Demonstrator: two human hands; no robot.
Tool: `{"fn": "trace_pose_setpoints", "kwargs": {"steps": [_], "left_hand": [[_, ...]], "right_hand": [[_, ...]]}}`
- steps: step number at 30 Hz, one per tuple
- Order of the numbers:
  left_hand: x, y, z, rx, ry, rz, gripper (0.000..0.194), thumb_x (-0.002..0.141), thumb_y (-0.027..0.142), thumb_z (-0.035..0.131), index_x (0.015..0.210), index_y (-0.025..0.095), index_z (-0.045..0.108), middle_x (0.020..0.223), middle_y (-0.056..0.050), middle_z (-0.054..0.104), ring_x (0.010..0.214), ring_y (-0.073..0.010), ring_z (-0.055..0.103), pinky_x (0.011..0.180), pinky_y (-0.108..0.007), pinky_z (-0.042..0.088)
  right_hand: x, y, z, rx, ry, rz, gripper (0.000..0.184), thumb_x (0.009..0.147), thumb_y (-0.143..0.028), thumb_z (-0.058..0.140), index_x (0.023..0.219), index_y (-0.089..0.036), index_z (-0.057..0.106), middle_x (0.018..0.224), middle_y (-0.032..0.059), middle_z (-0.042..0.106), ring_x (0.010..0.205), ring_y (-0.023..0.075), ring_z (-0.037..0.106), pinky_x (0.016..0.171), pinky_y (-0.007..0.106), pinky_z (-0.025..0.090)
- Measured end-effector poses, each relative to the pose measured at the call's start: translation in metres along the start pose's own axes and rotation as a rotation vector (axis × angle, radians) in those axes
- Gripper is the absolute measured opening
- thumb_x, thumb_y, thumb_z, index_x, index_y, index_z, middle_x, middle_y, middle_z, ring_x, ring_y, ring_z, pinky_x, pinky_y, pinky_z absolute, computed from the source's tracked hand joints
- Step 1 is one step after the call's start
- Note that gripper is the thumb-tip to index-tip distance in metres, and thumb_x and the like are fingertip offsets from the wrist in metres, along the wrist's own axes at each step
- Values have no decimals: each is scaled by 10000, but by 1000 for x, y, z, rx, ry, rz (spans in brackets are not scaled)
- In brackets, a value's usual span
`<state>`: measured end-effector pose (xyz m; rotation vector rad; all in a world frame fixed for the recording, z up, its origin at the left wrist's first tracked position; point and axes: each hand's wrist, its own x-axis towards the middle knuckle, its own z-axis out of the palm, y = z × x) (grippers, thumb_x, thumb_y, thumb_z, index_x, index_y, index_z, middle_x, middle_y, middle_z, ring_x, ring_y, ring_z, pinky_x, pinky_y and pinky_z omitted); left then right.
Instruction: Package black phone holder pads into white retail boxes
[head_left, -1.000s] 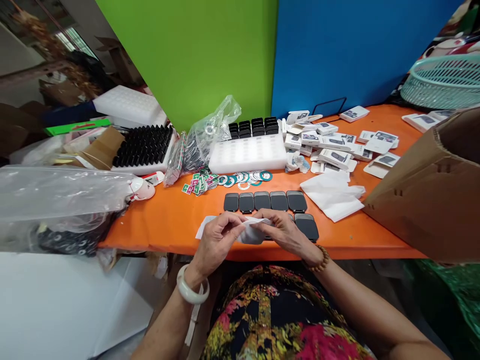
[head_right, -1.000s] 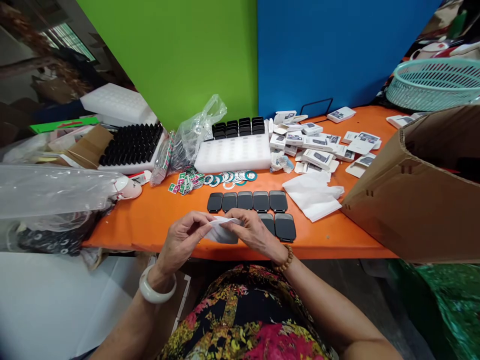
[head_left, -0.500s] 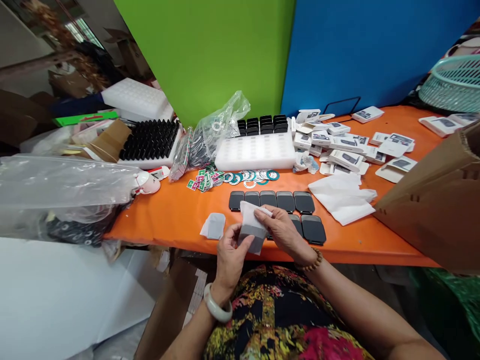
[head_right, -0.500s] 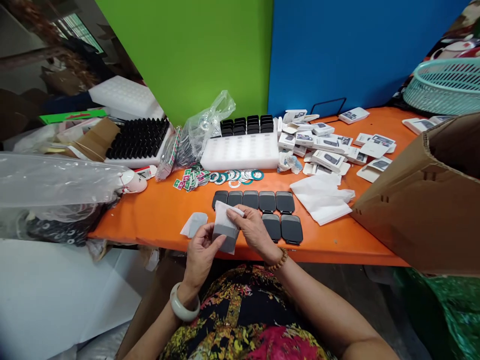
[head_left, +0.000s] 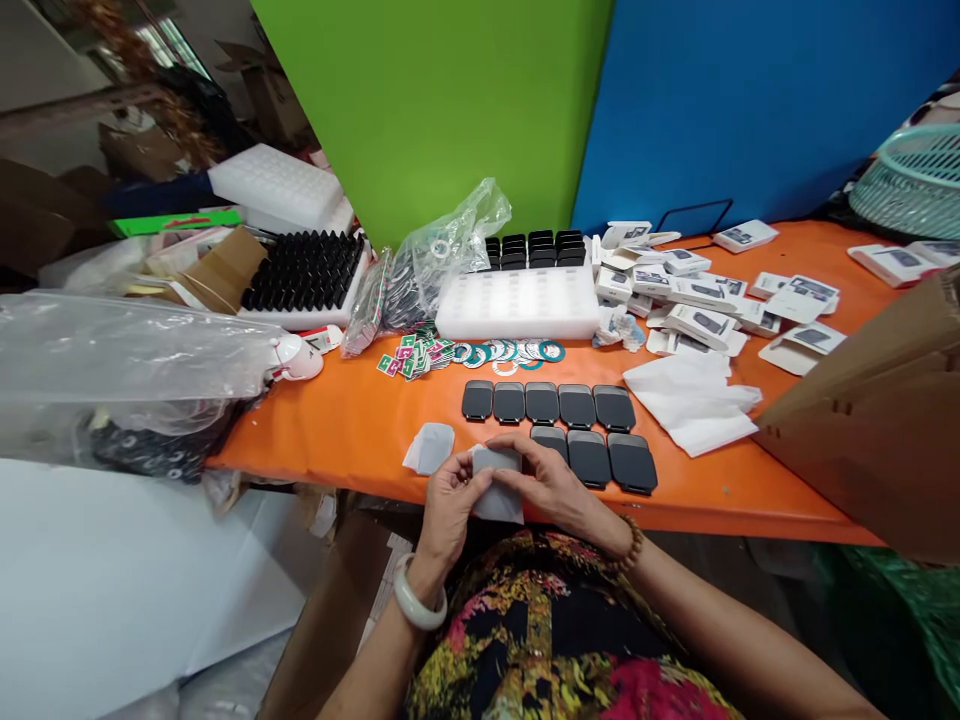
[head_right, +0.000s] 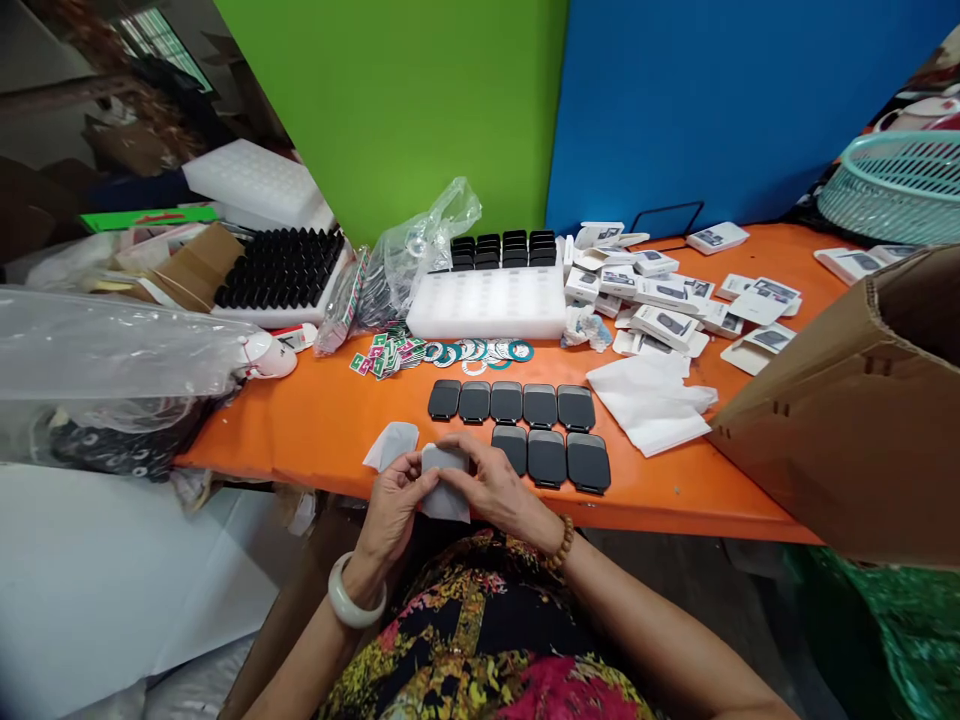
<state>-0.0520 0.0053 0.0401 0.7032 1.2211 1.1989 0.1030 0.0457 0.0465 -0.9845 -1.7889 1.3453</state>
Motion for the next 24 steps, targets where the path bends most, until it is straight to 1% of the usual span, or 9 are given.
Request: {"fn": "trace_pose_setpoints", "kwargs": {"steps": [2, 5, 8, 10, 11, 13, 16, 20, 24], "left_hand": [[2, -3, -4, 39, 31, -30, 387, 677, 403, 769, 913, 144, 605, 762, 7, 651, 657, -105, 588, 631, -212, 476], [7, -9, -12, 170, 33, -36, 407, 710, 433, 731, 950, 143, 577, 788, -3, 655, 646, -109, 594, 613, -219, 481], [11, -14, -23, 260, 15, -22, 519, 737, 426, 698, 1129, 141, 513, 784, 0, 652, 674, -129, 610, 636, -244, 503], [11, -16, -32, 344, 20, -30, 639, 760, 420, 666, 1279, 141, 418, 763, 5, 644, 678, -150, 619, 642, -281, 523], [10, -17, -36, 407, 34, -26, 663, 773, 414, 649, 1319, 140, 391, 771, -2, 646, 685, -160, 624, 652, -301, 531], [8, -16, -43, 550, 82, -4, 615, 792, 400, 620, 1313, 133, 431, 812, -35, 662, 706, -178, 636, 684, -333, 536], [4, -14, -51, 735, 132, 60, 465, 811, 380, 590, 1193, 116, 558, 855, -80, 683, 724, -194, 646, 726, -355, 523], [4, -18, -54, 924, 156, 215, 326, 825, 301, 572, 1103, 141, 634, 842, -72, 681, 687, -183, 620, 745, -363, 508], [11, -28, -53, 1015, 87, 370, 306, 825, 198, 555, 1117, 164, 639, 978, -92, 656, 726, -166, 610, 773, -351, 515]], "right_hand": [[3, 13, 7, 136, 30, 115, 279, 813, -328, 577, 1068, -217, 572, 1023, 53, 643, 890, 185, 601, 759, 309, 494], [12, 29, 14, 245, 54, 218, 300, 748, -336, 612, 1012, -204, 559, 845, 11, 605, 723, 150, 560, 638, 270, 468], [27, 40, 18, 260, 74, 288, 313, 715, -327, 606, 992, -199, 536, 726, -27, 544, 625, 129, 507, 573, 250, 434], [38, 45, 21, 231, 81, 311, 297, 713, -310, 582, 983, -202, 519, 699, -39, 522, 614, 129, 496, 566, 246, 425], [43, 47, 22, 201, 89, 315, 282, 711, -292, 568, 973, -203, 514, 696, -41, 516, 618, 130, 494, 568, 244, 421], [52, 50, 27, 113, 107, 312, 254, 705, -252, 544, 952, -201, 513, 705, -35, 514, 638, 138, 495, 582, 247, 415], [59, 54, 35, -73, 125, 288, 236, 714, -219, 528, 949, -195, 527, 780, -4, 553, 712, 160, 518, 646, 269, 419], [59, 55, 41, -250, 102, 224, 225, 767, -186, 500, 992, -184, 513, 899, 42, 583, 812, 188, 536, 725, 301, 424], [54, 51, 43, -444, 71, 64, 154, 836, -136, 453, 979, -160, 506, 933, 85, 559, 901, 211, 517, 795, 323, 423]]}}
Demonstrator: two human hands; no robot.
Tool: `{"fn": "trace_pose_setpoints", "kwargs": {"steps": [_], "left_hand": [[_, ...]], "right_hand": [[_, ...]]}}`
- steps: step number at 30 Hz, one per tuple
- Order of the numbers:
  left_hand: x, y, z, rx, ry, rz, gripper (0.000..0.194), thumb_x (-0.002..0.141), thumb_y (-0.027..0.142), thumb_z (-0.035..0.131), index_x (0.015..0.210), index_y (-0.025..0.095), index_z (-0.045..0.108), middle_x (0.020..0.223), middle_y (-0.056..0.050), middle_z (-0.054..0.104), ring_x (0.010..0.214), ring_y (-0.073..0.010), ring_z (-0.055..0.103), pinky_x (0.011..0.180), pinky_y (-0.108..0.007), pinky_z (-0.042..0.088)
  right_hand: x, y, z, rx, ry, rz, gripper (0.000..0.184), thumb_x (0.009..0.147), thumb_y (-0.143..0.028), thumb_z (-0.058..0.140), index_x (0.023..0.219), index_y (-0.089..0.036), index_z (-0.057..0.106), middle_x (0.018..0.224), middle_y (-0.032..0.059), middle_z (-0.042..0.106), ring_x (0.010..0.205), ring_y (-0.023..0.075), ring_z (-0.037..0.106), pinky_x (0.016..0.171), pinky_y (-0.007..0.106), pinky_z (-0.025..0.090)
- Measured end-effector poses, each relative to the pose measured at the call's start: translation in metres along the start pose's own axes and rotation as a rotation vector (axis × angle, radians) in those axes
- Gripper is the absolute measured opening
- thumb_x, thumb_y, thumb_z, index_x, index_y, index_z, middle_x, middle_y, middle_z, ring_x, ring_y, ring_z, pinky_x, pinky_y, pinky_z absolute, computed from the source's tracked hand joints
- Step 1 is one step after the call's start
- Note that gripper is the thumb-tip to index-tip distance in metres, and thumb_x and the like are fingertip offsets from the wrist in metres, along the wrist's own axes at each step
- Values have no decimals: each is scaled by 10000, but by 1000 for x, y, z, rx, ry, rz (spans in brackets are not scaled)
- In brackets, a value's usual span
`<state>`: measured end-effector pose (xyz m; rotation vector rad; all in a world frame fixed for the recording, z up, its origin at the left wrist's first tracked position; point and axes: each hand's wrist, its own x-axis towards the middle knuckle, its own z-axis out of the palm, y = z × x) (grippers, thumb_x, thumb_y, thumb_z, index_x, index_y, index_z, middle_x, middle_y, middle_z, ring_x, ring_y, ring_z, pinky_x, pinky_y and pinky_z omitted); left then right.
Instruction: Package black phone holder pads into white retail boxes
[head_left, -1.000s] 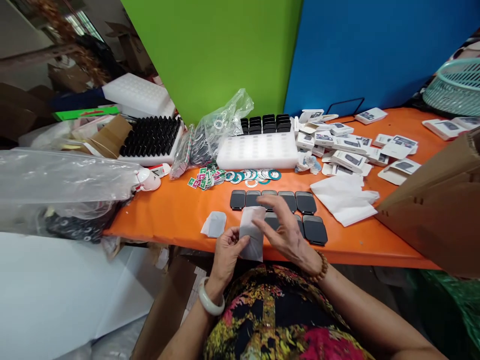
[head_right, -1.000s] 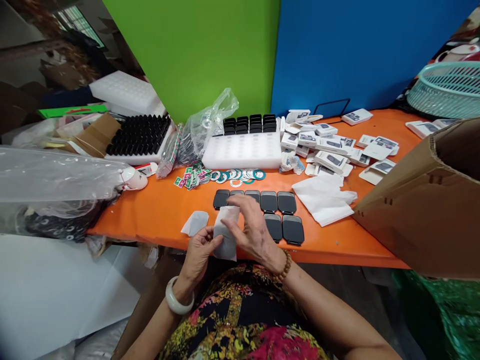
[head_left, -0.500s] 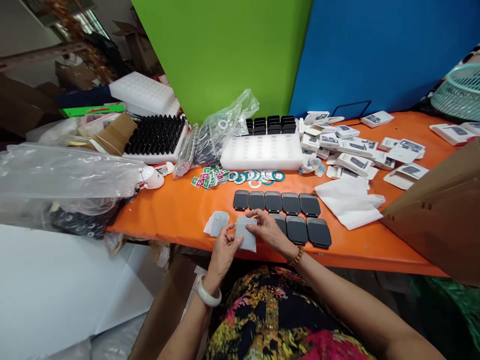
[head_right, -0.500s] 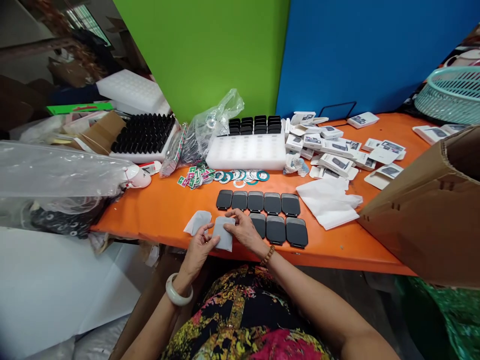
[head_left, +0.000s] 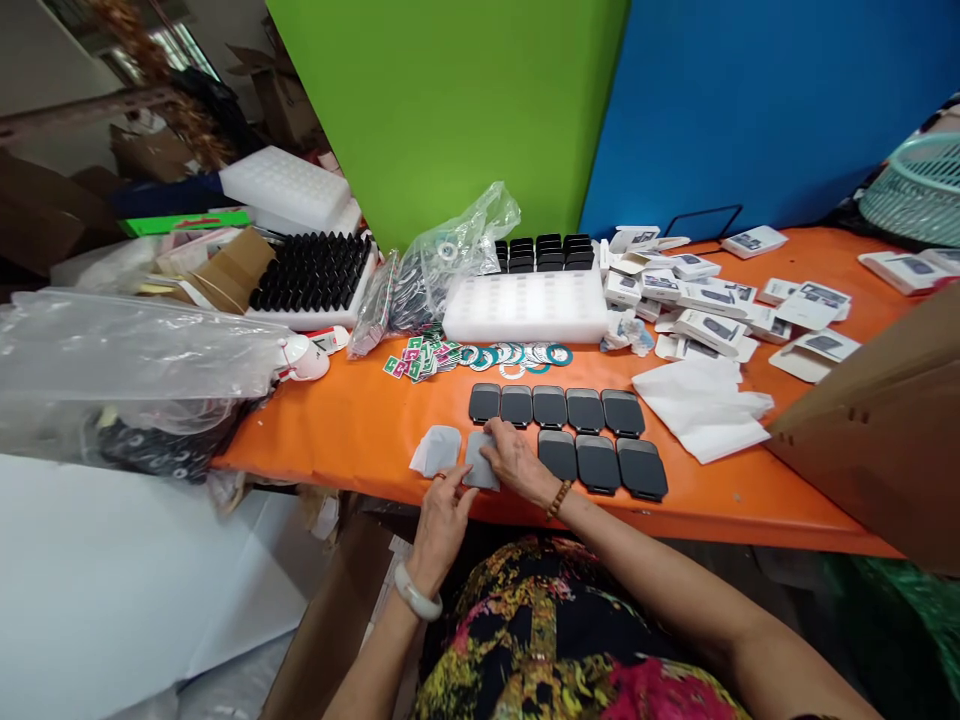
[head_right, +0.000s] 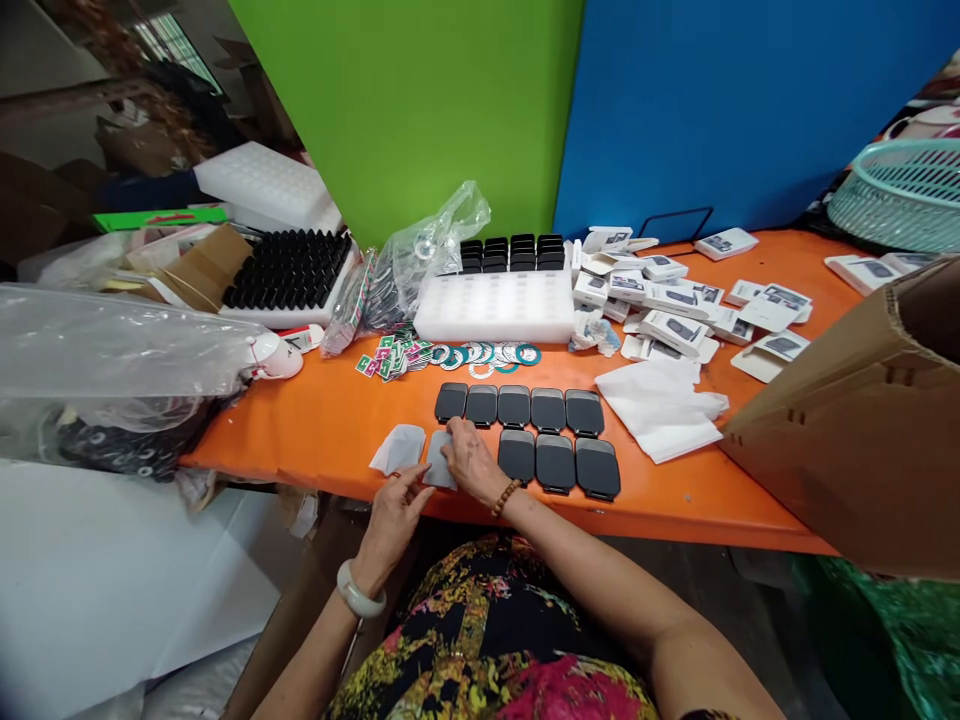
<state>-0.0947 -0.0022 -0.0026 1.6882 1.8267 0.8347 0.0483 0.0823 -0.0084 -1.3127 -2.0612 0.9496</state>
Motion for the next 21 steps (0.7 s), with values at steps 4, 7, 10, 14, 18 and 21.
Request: {"fn": "trace_pose_setpoints", "kwargs": {"steps": [4, 7, 10, 14, 18, 21], "left_hand": [[4, -7, 9, 76, 5, 71, 265, 837, 174, 524, 1066, 177, 657, 1014, -100, 639, 846, -202, 631, 830, -374, 513], [6, -13, 12, 98, 8, 95, 258, 855, 219, 508, 1056, 177, 664, 1005, -106, 643, 920, -230, 632, 850, -387, 510], [8, -20, 12, 101, 23, 98, 281, 866, 313, 507, 1046, 175, 674, 1002, -112, 632, 842, -225, 635, 800, -383, 525], [13, -20, 9, 79, 58, 104, 370, 851, 461, 509, 996, 176, 694, 981, -115, 621, 686, -195, 598, 706, -371, 532], [20, 1, 9, 7, 57, 90, 430, 822, 526, 521, 974, 166, 702, 953, -109, 624, 598, -166, 561, 633, -346, 524], [25, 25, 14, -52, -1, 113, 416, 812, 518, 537, 965, 169, 704, 931, -97, 619, 600, -160, 563, 612, -331, 516]], "right_hand": [[-5, -6, -4, -241, 12, -24, 171, 857, -151, 499, 1024, -149, 538, 1025, 124, 529, 900, 229, 511, 736, 317, 433], [-9, -7, -16, -232, 72, -48, 225, 864, -194, 539, 1087, -168, 549, 1070, 113, 529, 923, 226, 527, 725, 304, 447], [-18, 4, -44, -92, 206, -55, 192, 903, -228, 500, 1077, -184, 570, 1001, 72, 558, 814, 178, 554, 726, 288, 463], [-48, 45, -101, -37, 512, 46, 155, 906, -244, 475, 884, -183, 615, 863, 57, 606, 756, 170, 564, 724, 295, 462], [-90, 104, -149, -267, 757, 234, 232, 889, -293, 464, 814, -168, 645, 801, 81, 611, 722, 196, 550, 693, 325, 440], [-108, 139, -165, -473, 780, 346, 295, 886, -318, 448, 889, -140, 683, 821, 107, 603, 754, 223, 540, 732, 352, 416]]}}
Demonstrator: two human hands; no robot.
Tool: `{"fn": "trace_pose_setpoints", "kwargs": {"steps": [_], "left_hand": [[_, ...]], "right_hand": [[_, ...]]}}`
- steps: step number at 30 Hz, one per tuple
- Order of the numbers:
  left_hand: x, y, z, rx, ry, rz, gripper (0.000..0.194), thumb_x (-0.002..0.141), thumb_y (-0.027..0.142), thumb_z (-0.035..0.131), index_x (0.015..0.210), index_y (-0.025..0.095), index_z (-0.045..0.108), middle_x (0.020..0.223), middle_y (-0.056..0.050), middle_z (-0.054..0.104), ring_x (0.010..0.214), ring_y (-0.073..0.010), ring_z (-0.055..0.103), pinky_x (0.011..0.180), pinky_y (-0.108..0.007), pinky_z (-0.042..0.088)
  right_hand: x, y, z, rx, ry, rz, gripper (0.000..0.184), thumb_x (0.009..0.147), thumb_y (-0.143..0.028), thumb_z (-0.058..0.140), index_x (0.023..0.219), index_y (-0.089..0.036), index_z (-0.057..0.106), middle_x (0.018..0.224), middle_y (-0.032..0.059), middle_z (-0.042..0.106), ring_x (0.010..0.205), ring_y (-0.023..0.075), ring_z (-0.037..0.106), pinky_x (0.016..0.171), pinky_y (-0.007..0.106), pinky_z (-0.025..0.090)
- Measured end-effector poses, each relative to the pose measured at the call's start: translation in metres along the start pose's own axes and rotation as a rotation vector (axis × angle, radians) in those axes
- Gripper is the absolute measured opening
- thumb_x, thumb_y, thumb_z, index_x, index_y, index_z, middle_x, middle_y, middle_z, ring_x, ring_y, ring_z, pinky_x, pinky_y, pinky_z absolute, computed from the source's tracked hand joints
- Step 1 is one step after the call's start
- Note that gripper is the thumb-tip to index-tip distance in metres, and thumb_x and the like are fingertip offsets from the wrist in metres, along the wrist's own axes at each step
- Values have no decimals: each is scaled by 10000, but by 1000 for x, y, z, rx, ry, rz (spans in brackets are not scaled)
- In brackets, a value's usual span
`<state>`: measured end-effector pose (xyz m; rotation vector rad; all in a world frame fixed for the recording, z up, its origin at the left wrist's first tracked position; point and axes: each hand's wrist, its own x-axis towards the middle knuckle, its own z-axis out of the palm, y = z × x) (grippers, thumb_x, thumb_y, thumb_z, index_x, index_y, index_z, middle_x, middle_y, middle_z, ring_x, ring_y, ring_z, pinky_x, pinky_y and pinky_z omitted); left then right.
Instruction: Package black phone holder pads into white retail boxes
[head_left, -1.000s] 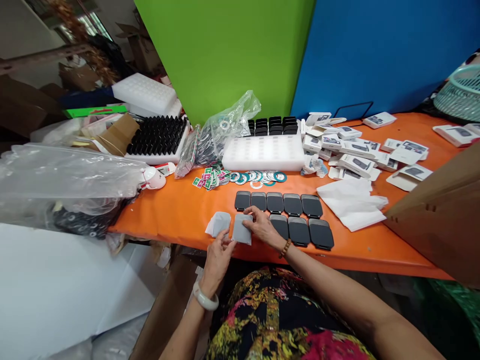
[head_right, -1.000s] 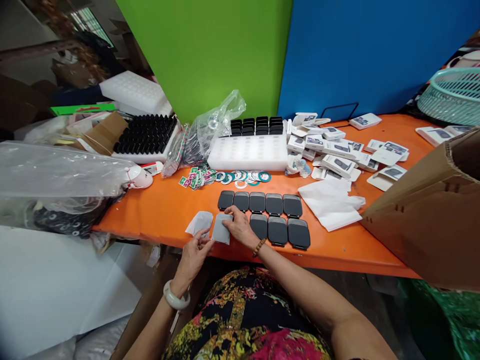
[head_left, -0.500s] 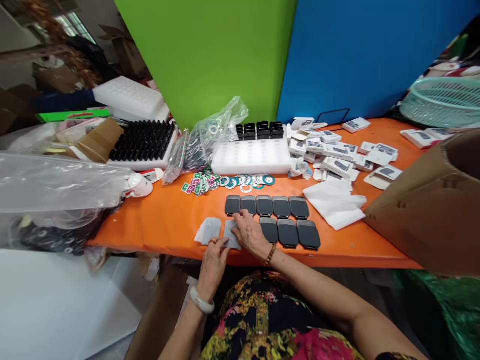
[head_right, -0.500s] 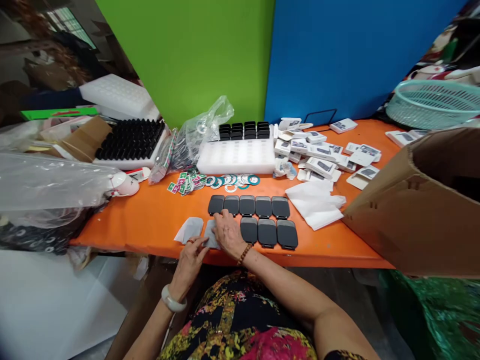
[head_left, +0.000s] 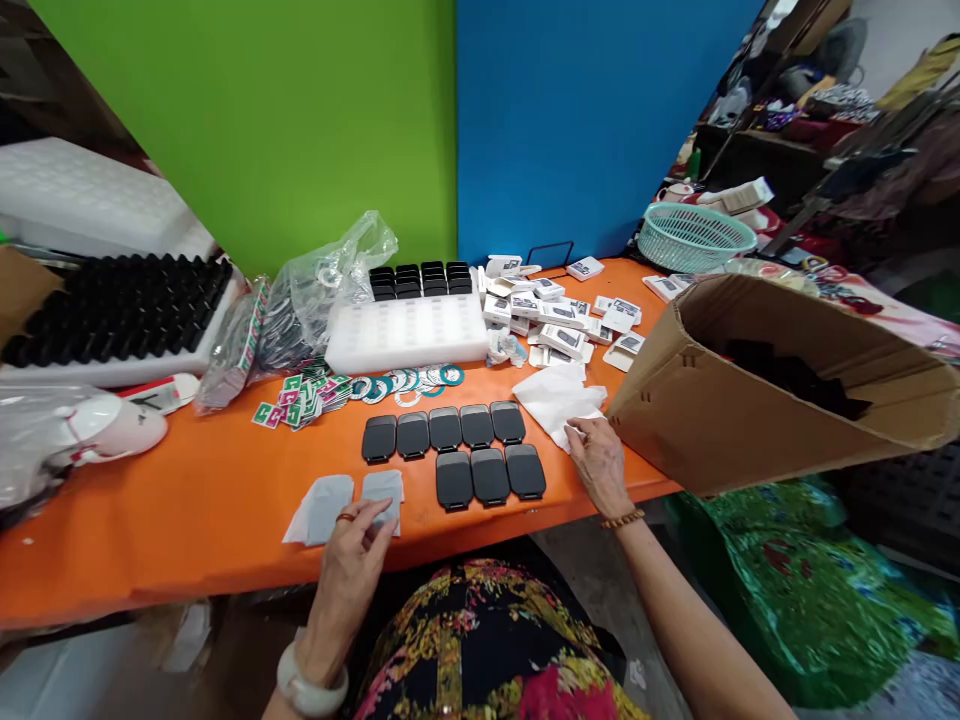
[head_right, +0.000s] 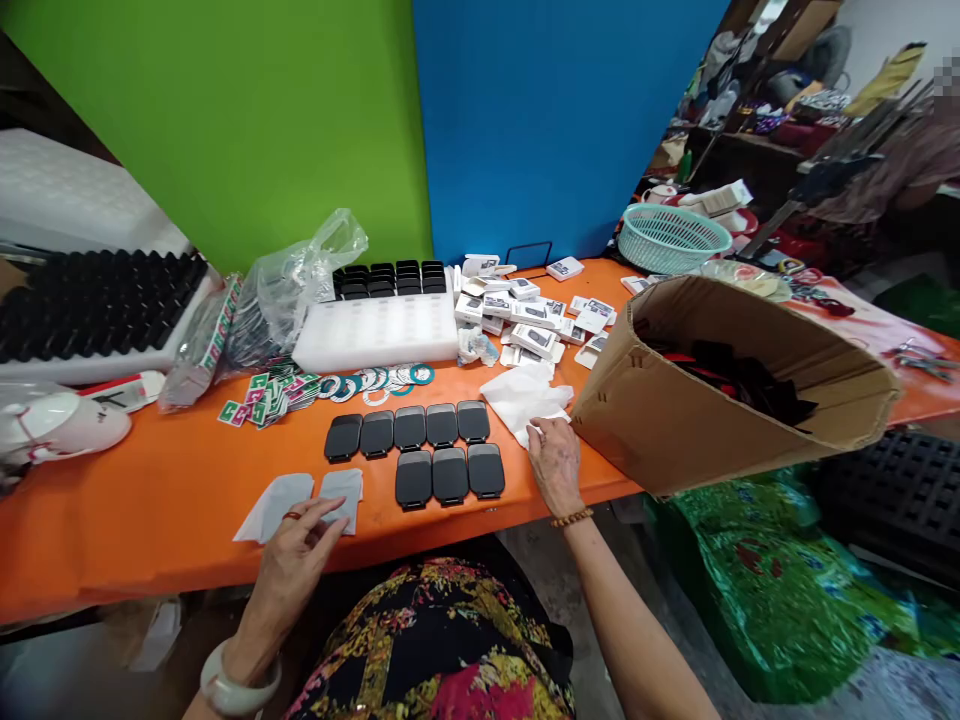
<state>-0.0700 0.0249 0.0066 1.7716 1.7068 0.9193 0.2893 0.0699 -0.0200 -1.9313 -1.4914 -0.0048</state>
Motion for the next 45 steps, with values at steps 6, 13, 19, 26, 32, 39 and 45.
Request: {"fn": "trace_pose_setpoints", "kwargs": {"steps": [6, 13, 19, 26, 32, 39, 45], "left_hand": [[7, 32, 17, -20, -107, 32, 328, 831, 438, 551, 1000, 200, 697, 987, -81, 595, 613, -143, 548, 629, -316, 503], [9, 47, 24, -34, -189, 14, 315, 821, 426, 570, 1016, 213, 699, 969, -74, 621, 643, -156, 556, 651, -323, 490], [15, 83, 49, -539, -448, -344, 513, 738, 577, 641, 1042, 164, 663, 988, -100, 685, 915, -234, 656, 884, -375, 495], [27, 108, 73, -1152, -520, -605, 560, 724, 623, 653, 1018, 147, 632, 933, -104, 700, 831, -201, 664, 763, -316, 512], [34, 88, 46, -1030, -222, -508, 371, 614, 421, 810, 808, 127, 694, 672, -9, 679, 604, -125, 575, 593, -226, 445], [19, 70, 18, -742, -415, -318, 423, 799, 530, 610, 718, 122, 685, 612, -13, 613, 562, -107, 492, 532, -210, 365], [9, 65, 11, -665, -424, -333, 506, 801, 590, 565, 611, 123, 611, 504, 14, 497, 464, -76, 363, 440, -209, 260]], "right_hand": [[5, 15, 17, -197, -41, 40, 267, 876, -317, 492, 960, -157, 689, 923, 112, 624, 882, 251, 525, 756, 345, 347], [7, 15, 6, -126, 44, 87, 244, 866, -260, 472, 684, -172, 608, 781, 74, 614, 766, 205, 504, 709, 320, 307], [-30, -30, -36, 100, 142, -44, 202, 875, -263, 532, 692, -184, 569, 703, 26, 582, 677, 164, 513, 684, 299, 355], [-82, -106, -49, 346, -148, -236, 162, 892, -187, 509, 741, -209, 563, 715, 37, 577, 702, 178, 515, 665, 319, 358], [-85, -123, -42, 545, -483, -354, 128, 892, -250, 553, 779, -203, 591, 777, 37, 586, 753, 171, 525, 707, 314, 396], [-43, -124, -15, 868, -426, -65, 485, 733, -405, 726, 1154, -222, 571, 1084, 81, 601, 909, 199, 577, 771, 338, 479], [-46, -138, -10, 965, -728, -61, 254, 895, -396, 530, 790, -189, 634, 762, 13, 621, 711, 140, 565, 666, 270, 454]]}}
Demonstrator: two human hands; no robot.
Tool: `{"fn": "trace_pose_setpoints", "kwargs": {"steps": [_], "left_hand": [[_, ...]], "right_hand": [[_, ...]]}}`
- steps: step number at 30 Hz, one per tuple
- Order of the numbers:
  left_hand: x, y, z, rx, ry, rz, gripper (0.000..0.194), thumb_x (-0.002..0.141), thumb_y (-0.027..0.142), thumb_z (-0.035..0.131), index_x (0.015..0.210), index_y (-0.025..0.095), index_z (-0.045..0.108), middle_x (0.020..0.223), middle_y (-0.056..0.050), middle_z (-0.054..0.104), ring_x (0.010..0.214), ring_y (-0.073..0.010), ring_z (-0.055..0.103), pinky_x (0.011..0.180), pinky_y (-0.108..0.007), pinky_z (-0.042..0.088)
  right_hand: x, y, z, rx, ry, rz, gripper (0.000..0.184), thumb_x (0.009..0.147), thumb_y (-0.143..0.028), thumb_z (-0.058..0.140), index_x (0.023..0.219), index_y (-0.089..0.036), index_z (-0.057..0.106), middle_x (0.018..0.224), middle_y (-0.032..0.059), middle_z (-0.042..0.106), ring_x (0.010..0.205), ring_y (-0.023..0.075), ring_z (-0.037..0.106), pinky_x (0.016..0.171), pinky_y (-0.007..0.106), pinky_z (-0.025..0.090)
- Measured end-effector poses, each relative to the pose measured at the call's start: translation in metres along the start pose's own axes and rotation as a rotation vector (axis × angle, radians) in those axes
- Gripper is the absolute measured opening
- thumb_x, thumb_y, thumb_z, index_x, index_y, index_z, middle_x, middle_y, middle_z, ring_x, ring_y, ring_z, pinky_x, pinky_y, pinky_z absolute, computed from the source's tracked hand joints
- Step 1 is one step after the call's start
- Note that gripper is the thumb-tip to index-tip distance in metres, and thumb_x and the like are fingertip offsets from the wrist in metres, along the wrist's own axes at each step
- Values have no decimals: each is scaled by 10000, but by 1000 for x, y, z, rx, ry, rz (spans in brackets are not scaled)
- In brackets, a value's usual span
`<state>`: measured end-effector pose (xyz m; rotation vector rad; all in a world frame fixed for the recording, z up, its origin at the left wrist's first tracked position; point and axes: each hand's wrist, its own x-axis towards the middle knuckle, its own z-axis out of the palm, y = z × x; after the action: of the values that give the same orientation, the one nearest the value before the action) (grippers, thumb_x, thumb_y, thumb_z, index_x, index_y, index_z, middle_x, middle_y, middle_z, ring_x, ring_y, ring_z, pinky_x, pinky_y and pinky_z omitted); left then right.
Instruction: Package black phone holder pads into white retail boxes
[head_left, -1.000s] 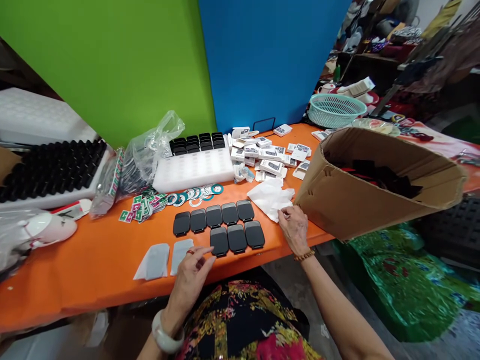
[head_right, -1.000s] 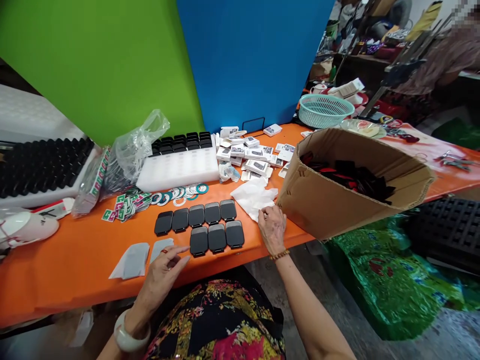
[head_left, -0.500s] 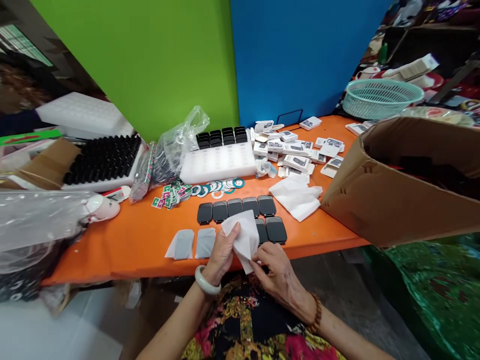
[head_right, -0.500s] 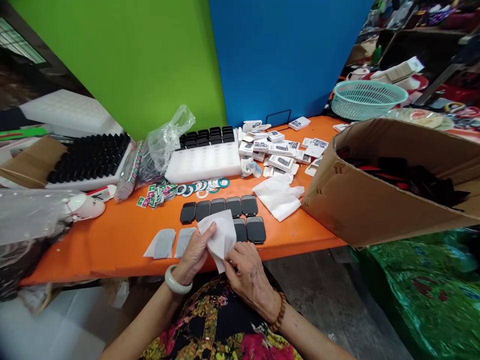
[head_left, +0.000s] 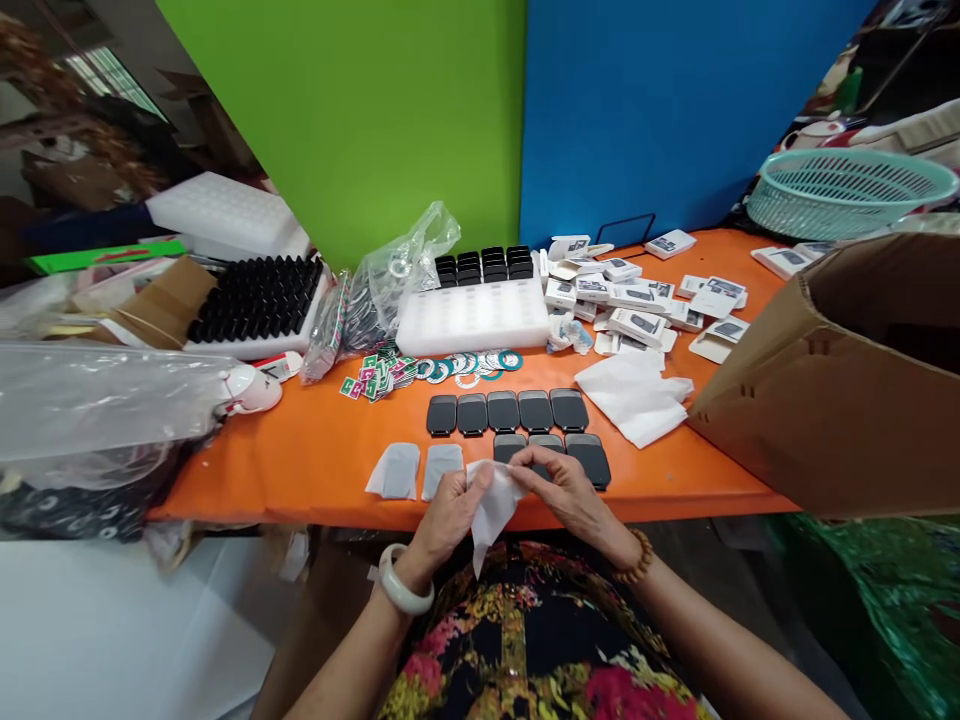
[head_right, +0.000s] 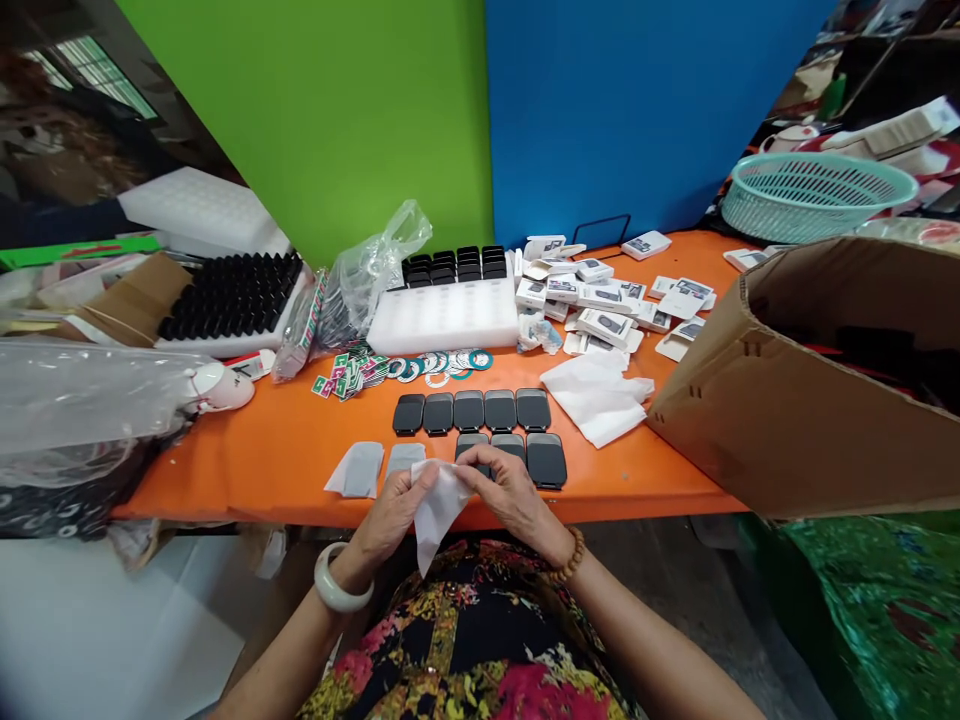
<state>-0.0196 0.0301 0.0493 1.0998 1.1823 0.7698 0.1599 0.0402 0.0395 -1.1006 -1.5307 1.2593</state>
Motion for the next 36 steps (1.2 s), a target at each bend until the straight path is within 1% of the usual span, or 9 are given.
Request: {"fn": "trace_pose_setpoints", "kwargs": {"steps": [3, 6, 10, 13, 19, 25, 28, 31, 36], "left_hand": [[-2, 1, -2, -15, 63, 10, 425, 766, 529, 641, 637, 124, 651, 541, -3, 551, 500, -97, 425, 450, -204, 296], [-2, 5, -2, 9, 125, 27, 359, 747, 471, 680, 686, 118, 693, 589, -17, 599, 545, -112, 481, 490, -202, 349], [-2, 8, -3, 1, 122, 33, 367, 742, 476, 680, 788, 114, 725, 649, -32, 642, 575, -124, 512, 536, -214, 385], [-2, 7, -5, 25, 121, 29, 424, 773, 524, 631, 717, 110, 702, 588, -16, 598, 535, -107, 455, 503, -212, 332], [2, 0, -6, -129, 172, 36, 344, 757, 469, 677, 735, 126, 673, 610, 12, 565, 553, -90, 443, 527, -207, 336], [2, 7, -3, -320, 176, -17, 302, 619, 383, 802, 683, 134, 642, 639, 12, 609, 575, -99, 526, 573, -218, 417], [0, 9, -3, -411, 152, 2, 307, 603, 362, 815, 663, 146, 606, 663, 19, 620, 595, -97, 544, 589, -217, 439], [0, 6, -4, -505, 171, 29, 331, 604, 349, 821, 638, 154, 556, 633, 42, 592, 564, -74, 510, 563, -196, 418], [0, 0, -4, -579, 155, -4, 339, 680, 365, 784, 637, 151, 524, 593, 57, 549, 538, -56, 469, 559, -181, 403]], "right_hand": [[-5, -2, 7, -63, 90, -52, 248, 906, -391, 502, 1035, -211, 613, 949, 46, 642, 861, 168, 590, 770, 298, 467], [-5, -4, 12, -110, 86, -94, 450, 780, -396, 678, 1174, -221, 549, 1036, 62, 627, 955, 197, 582, 846, 331, 462], [0, -3, 18, -25, 95, -12, 219, 822, -395, 625, 932, -205, 629, 851, 33, 632, 782, 165, 576, 716, 292, 474], [3, 0, 19, 70, 79, 56, 245, 878, -399, 540, 771, -194, 620, 720, 12, 591, 664, 139, 531, 627, 264, 454], [2, 1, 19, 78, 76, 53, 257, 785, -364, 657, 990, -212, 629, 908, 31, 636, 765, 153, 564, 683, 276, 470], [4, -1, 20, 182, 58, 135, 220, 819, -376, 609, 710, -185, 605, 643, -14, 535, 612, 116, 478, 586, 249, 418], [4, 5, 22, 297, 26, 171, 214, 758, -388, 682, 806, -198, 597, 676, -25, 527, 616, 111, 476, 569, 237, 415], [5, 12, 22, 412, -1, 201, 362, 669, -391, 760, 937, -222, 584, 760, -22, 552, 665, 122, 512, 597, 242, 442], [6, 9, 19, 302, 11, 217, 284, 759, -444, 684, 715, -183, 578, 665, -21, 501, 597, 103, 431, 543, 228, 363]]}}
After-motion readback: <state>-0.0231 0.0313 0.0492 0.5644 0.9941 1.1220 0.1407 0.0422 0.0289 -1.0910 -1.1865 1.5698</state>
